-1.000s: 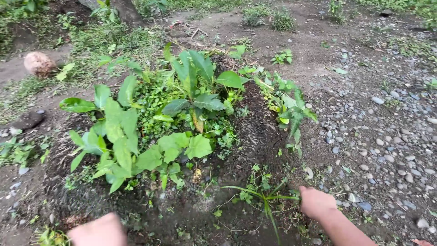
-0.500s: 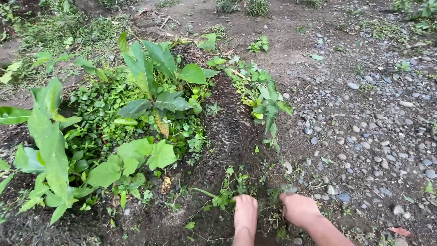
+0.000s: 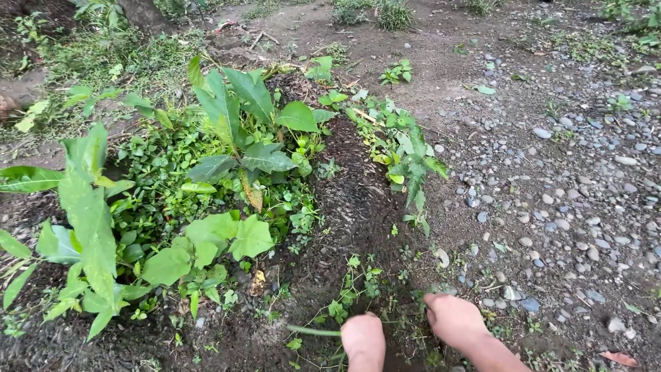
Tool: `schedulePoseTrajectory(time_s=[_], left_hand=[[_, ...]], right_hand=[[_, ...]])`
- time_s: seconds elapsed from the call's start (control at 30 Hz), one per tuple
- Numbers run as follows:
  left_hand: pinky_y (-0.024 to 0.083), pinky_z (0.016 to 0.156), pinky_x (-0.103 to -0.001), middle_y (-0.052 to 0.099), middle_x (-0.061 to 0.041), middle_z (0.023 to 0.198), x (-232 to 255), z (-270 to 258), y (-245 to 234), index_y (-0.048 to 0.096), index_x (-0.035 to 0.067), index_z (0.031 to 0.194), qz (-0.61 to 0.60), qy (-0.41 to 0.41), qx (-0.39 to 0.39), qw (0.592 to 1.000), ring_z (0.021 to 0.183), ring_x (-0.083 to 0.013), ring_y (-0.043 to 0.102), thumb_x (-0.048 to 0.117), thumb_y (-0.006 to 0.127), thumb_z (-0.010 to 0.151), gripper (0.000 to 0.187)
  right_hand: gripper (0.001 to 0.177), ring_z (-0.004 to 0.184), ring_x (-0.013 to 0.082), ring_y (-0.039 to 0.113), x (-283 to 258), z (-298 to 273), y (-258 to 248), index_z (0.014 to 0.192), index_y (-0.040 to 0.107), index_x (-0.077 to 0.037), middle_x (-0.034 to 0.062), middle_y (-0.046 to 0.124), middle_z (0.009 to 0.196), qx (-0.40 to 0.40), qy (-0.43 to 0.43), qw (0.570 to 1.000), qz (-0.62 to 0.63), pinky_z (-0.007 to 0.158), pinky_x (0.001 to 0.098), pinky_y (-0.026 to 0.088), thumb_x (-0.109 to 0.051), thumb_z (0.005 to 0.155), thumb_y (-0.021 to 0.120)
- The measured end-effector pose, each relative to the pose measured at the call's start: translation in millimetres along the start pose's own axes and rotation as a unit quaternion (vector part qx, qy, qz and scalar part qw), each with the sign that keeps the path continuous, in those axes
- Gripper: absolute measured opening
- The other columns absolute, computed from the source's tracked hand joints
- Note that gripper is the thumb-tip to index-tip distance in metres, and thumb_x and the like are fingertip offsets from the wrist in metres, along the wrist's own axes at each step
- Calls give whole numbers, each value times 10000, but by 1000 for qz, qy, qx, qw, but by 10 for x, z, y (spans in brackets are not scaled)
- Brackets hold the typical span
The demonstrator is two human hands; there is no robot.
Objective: Person is weeding a small garden patch by hand, pulling out unwanted plants and grass.
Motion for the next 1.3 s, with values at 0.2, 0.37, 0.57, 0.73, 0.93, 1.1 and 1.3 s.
schedulePoseTrajectory(time_s=[0.2,0.37,0.57,0.73,0.93,1.1,1.3], left_hand=[[597,877,-444,693,-82,1163,-726,-640,-317,522,136,1346,-188,-84,-99,974,1033,-286,690,57,435,1005,361],[504,722,-499,680,-95,812,-1409,-759,-388,474,194,915,-294,-148,26,944,838,-386,668,304,435,997,142],[330,739,-251,427,20,673,-1504,-303,436,591,170,778,-799,-181,96,566,671,-130,387,364,768,960,320],[459,461,-346,476,-110,575,-910,-474,607,704,7,1052,-889,-181,-74,413,522,-243,580,322,629,1041,324],[428,806,-403,700,-117,917,-529,-698,-32,685,90,1186,-954,-228,-53,185,824,-267,640,217,493,1094,248],[478,558,-343,639,-132,885,-307,-454,-430,610,25,1117,-947,-240,-55,205,674,-228,565,246,506,1091,246],[506,593,-401,720,-145,975,-261,-61,-306,710,20,1077,-918,-227,-46,321,749,-274,620,77,567,1034,160]], right_hand=[[297,728,144,627,-558,59,-350,1244,679,-267,-12,765,1009,-3,42,987,155,645,332,502,-247,1018,489],[182,608,125,546,-1076,457,-245,1036,704,-199,-15,727,826,15,11,955,296,617,288,418,-319,1002,572],[383,572,180,483,-1233,936,118,790,489,-170,27,617,689,31,97,887,451,591,332,362,-466,982,636],[237,401,48,302,-1407,768,-150,965,764,-123,82,621,1494,-38,51,919,388,415,219,405,-266,1046,593],[380,452,59,332,-1101,673,-404,708,558,-178,-31,643,658,-56,12,959,276,462,207,401,-264,1070,632],[439,504,43,444,-922,531,-259,630,501,-172,-66,582,626,-66,-8,969,239,674,180,654,-165,1047,637],[347,518,41,460,-903,302,-14,656,591,-162,-75,703,1128,-113,-82,959,247,541,186,487,-124,991,670]])
Point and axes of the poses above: each hand's wrist, its own z-axis towards the middle knuckle, its own y-axis out of the palm, x = y × z, the point moved 10 cm from there along z, towards the middle knuckle
